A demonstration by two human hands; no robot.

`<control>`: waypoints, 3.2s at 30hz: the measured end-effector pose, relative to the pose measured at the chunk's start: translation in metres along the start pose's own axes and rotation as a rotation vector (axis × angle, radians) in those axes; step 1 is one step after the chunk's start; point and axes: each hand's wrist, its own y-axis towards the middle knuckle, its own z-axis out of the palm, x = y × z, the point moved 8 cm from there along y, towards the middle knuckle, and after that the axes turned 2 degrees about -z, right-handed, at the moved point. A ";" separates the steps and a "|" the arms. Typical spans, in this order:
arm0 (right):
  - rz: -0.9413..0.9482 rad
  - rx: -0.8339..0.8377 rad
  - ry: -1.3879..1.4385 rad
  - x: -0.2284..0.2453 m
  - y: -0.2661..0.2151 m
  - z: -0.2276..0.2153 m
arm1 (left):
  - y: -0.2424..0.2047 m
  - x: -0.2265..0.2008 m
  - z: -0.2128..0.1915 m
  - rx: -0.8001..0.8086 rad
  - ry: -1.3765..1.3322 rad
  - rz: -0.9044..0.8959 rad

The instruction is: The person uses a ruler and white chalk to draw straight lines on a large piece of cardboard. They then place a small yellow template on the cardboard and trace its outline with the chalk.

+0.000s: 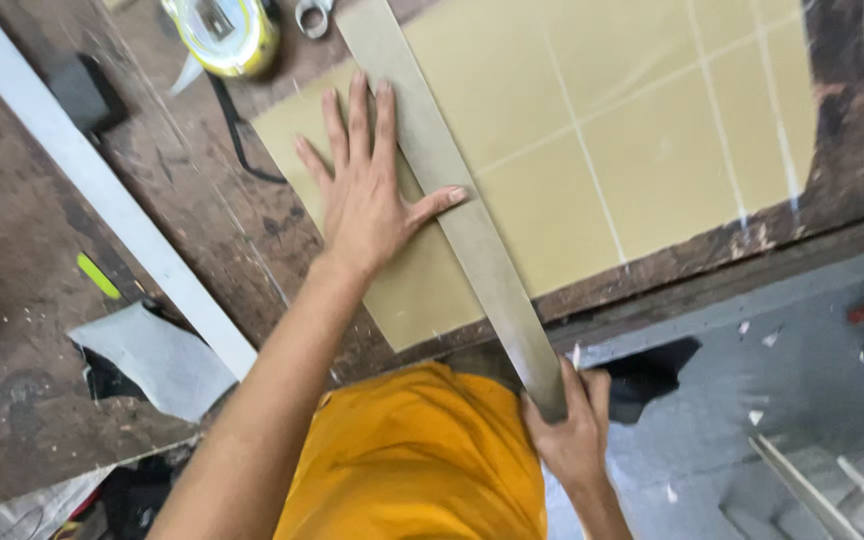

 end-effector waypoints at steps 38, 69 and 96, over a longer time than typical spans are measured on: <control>-1.072 0.278 -0.566 0.247 0.523 -0.086 | 0.002 0.003 -0.007 -0.270 0.113 -0.002; -0.281 -0.055 0.110 0.133 0.127 -0.011 | 0.008 -0.006 -0.002 -0.371 -0.030 0.065; -0.131 -0.177 -0.026 0.049 0.033 0.002 | 0.011 0.003 0.011 -0.364 -0.004 0.075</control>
